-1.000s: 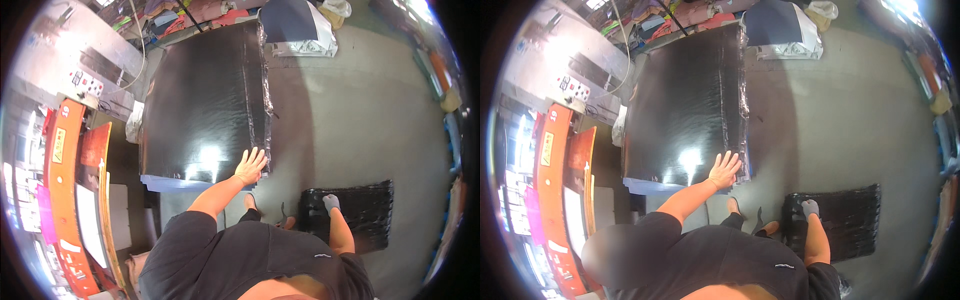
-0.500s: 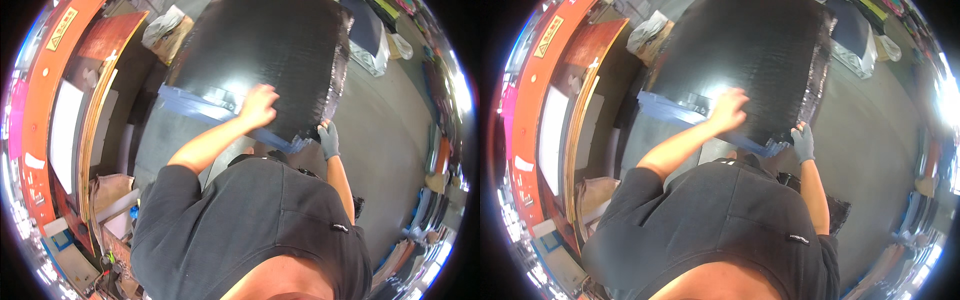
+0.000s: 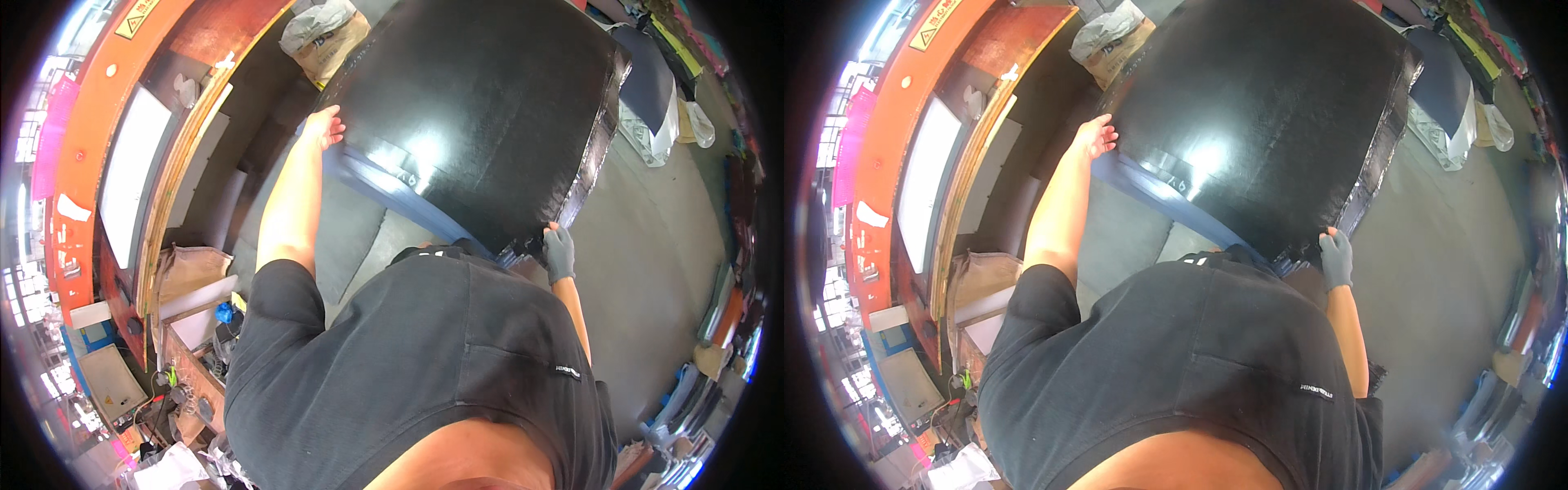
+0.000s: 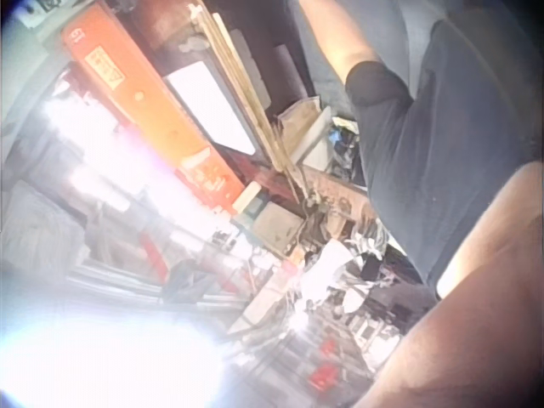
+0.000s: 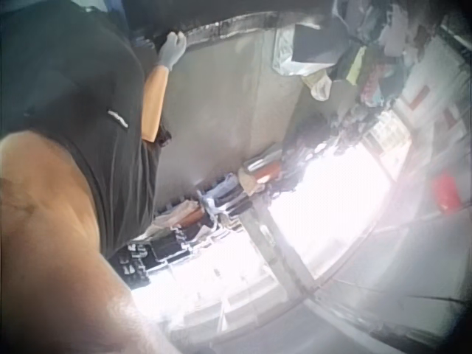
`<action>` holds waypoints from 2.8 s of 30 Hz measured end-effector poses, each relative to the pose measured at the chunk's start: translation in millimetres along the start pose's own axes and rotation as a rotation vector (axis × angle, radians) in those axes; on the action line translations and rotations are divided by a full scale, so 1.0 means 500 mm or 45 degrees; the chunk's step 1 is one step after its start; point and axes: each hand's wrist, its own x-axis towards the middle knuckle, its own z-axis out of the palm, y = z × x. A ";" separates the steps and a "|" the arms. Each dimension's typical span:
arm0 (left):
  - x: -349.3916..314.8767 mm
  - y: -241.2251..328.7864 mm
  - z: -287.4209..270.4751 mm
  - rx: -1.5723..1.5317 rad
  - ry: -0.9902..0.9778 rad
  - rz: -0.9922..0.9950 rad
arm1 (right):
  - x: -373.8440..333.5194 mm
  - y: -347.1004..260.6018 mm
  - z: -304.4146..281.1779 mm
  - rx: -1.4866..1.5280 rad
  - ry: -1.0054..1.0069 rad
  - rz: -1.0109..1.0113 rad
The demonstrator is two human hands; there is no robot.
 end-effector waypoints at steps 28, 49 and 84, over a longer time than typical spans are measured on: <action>0.095 0.159 -0.032 1.108 -0.405 0.771 | 0.010 -0.148 0.024 0.063 0.482 -0.293; 0.148 0.106 -0.006 0.460 -0.313 0.359 | 0.041 -0.037 0.047 -0.521 0.553 0.235; -0.502 -0.017 -0.243 0.217 -1.173 0.921 | -0.289 -0.077 -0.151 0.997 -0.130 -0.597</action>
